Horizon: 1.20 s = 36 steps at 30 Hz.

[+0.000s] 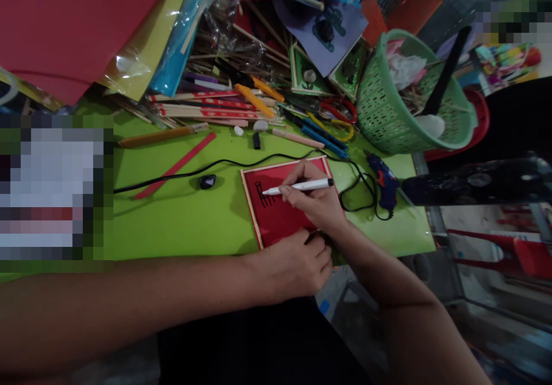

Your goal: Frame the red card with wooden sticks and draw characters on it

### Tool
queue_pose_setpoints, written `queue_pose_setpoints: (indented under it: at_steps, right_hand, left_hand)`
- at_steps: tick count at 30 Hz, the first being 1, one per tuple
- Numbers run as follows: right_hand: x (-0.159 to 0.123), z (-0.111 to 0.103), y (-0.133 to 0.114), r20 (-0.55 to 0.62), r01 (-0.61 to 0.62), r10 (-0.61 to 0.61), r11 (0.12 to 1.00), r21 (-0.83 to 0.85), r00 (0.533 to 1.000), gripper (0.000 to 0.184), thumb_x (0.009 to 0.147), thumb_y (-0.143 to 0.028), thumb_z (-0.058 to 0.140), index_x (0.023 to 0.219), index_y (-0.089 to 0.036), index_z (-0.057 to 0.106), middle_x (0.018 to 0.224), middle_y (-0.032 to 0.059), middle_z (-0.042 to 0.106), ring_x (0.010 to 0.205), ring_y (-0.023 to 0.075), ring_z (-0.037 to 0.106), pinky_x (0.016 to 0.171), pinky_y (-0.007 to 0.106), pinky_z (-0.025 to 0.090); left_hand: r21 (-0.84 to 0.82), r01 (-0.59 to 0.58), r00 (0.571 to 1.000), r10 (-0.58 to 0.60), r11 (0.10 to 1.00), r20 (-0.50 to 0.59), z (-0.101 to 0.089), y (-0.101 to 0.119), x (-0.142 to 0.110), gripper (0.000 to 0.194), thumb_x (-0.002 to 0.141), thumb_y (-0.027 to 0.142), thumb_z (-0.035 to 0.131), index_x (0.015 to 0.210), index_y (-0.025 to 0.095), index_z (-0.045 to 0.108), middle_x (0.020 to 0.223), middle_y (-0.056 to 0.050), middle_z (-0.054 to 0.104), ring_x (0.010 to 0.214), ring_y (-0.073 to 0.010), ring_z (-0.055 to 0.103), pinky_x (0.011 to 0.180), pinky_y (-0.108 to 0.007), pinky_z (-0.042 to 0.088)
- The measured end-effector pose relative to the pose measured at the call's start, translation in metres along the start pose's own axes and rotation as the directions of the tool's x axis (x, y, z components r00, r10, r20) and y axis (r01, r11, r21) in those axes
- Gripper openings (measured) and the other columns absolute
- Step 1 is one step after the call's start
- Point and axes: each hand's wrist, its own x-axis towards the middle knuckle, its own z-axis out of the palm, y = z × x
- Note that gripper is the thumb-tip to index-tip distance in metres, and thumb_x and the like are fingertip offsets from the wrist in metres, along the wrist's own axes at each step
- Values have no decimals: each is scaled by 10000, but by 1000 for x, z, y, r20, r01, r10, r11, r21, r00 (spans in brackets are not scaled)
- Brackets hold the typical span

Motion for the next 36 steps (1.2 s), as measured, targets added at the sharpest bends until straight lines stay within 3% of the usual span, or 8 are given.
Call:
queue_pose_setpoints:
  at_steps: [36]
  right_hand:
    - [2,0,0,-15,26,-27,998,-56,1000,187,868,-335,726,818,-229,581,693,-37,575,606,121,488,547,277,371]
  left_hand:
    - [-16,-2,1000,2,1000,-19,-3,-2,1,214,961,224,622,1102,128,751,1060,-106,766,950,-231,678,782,-380,496]
